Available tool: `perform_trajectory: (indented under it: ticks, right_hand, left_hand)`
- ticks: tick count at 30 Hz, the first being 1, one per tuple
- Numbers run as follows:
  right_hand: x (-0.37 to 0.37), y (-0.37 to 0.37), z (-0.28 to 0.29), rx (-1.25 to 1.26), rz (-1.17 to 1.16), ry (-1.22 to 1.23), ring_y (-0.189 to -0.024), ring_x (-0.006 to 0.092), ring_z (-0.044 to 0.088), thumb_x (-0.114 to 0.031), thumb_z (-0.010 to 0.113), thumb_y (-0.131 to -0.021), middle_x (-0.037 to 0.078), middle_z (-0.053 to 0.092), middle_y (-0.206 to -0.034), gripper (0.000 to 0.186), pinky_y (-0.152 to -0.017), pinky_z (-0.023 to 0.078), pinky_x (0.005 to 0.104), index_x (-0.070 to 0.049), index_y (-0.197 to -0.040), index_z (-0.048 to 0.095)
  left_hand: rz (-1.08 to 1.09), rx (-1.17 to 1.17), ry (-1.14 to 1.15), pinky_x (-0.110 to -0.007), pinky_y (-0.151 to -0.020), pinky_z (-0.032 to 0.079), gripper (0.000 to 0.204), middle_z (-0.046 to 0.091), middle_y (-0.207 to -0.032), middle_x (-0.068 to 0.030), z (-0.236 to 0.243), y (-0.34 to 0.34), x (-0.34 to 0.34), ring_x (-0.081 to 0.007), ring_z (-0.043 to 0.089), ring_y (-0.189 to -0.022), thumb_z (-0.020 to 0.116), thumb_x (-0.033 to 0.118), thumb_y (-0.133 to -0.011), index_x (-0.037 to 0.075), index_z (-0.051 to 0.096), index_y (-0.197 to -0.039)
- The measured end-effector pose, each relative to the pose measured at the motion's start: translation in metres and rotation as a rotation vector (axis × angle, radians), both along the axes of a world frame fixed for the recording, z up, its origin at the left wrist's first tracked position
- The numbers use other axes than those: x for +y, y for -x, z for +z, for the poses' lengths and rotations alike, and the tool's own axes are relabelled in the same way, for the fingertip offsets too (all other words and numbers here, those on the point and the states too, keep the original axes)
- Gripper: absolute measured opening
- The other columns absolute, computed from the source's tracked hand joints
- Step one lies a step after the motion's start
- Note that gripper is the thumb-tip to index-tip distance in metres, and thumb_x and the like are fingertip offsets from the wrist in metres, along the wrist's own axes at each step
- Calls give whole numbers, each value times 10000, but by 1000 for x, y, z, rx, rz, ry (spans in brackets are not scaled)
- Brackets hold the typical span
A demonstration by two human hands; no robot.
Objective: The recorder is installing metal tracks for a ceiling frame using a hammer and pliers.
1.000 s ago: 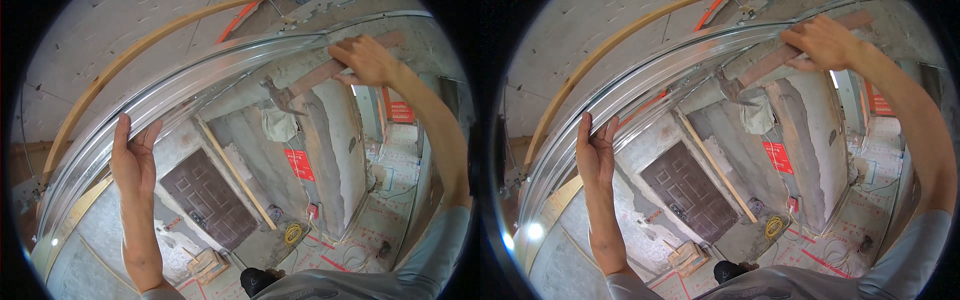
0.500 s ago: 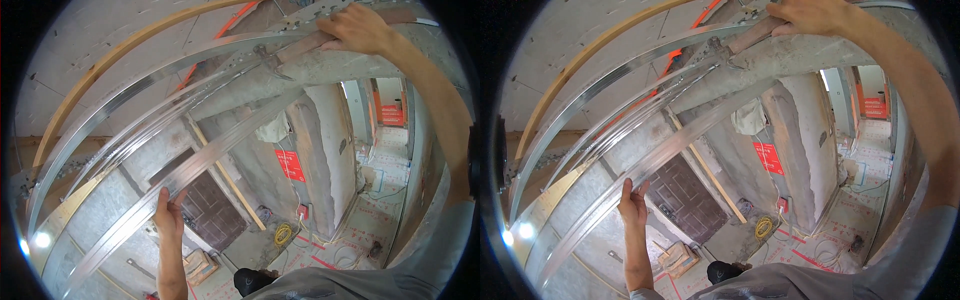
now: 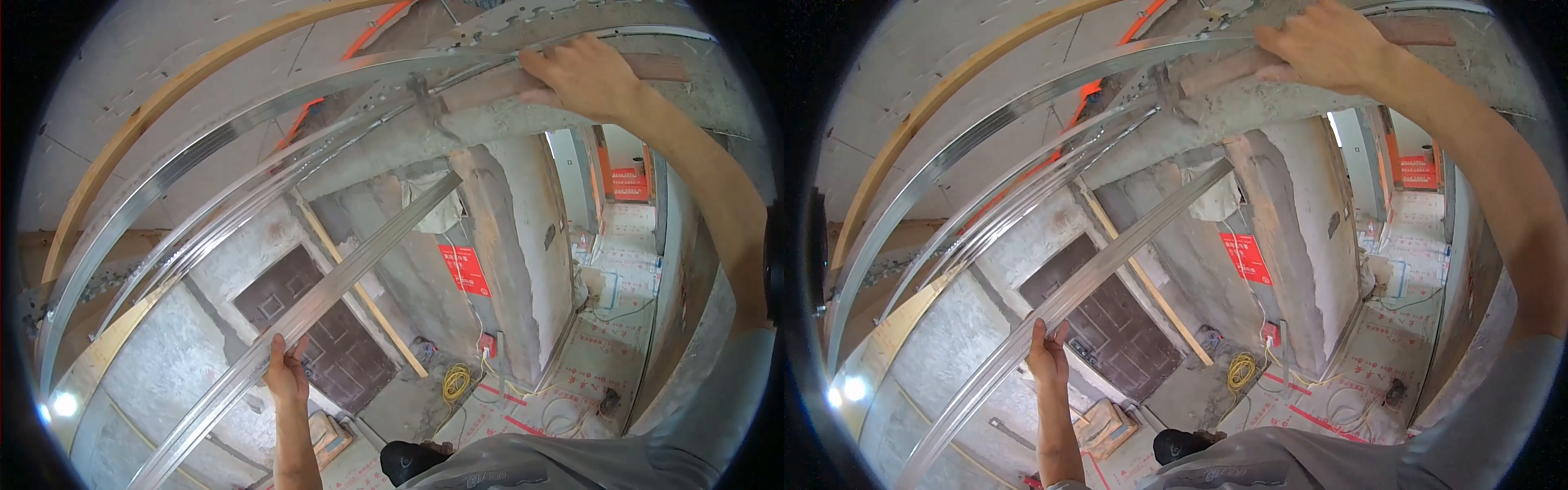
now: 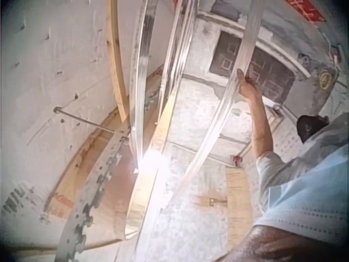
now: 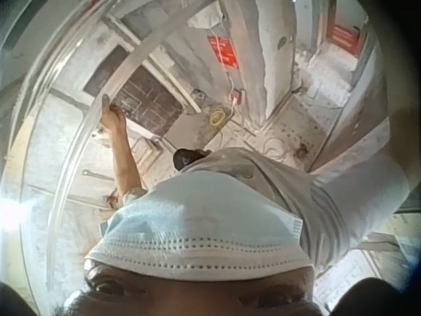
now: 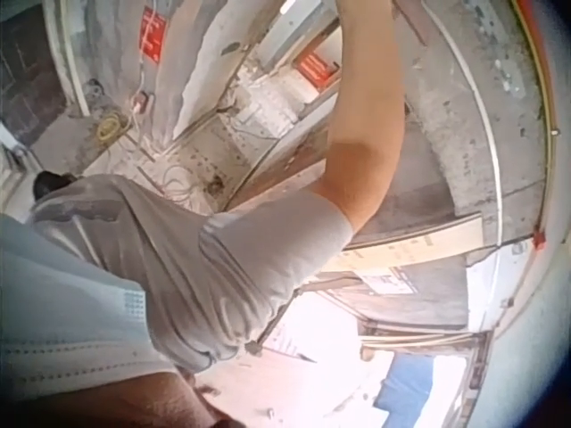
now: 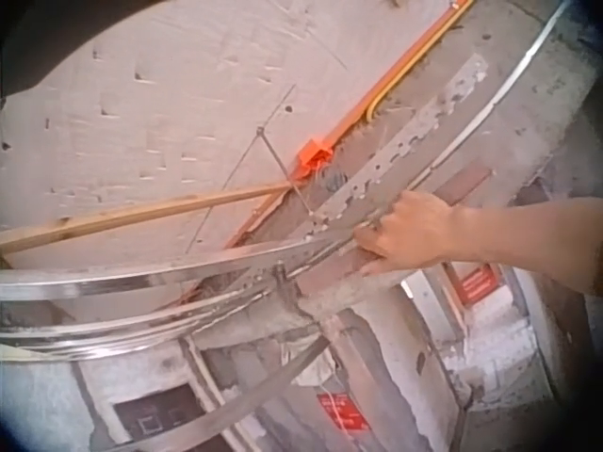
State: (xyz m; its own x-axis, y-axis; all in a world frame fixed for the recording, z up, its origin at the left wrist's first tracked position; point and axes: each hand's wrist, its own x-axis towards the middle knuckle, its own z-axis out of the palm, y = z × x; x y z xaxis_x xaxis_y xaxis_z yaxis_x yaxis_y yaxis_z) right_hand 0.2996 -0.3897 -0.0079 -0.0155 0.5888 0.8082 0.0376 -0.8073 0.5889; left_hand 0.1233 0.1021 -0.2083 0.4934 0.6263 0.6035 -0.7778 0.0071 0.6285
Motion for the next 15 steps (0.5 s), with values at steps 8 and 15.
perform_trajectory:
  ticks: [8,15]
  right_hand:
    - [41,-13,-23,235,-86,240,-628,272,629,-454,538,-805,118,615,-679,389,-560,488,375,-67,-828,509]
    - [32,-8,-21,232,-21,27,-669,283,639,-466,532,-818,105,633,-693,416,-639,495,391,-71,-948,559]
  left_hand:
    - [-18,-10,21,-426,-802,554,360,571,-1093,-136,2,-1,-1,-256,605,-976,583,67,-859,10,451,-1189]
    - [-120,-2,95,-432,-819,545,332,574,-1109,-141,18,-7,-8,-266,611,-962,566,60,-869,7,462,-1180]
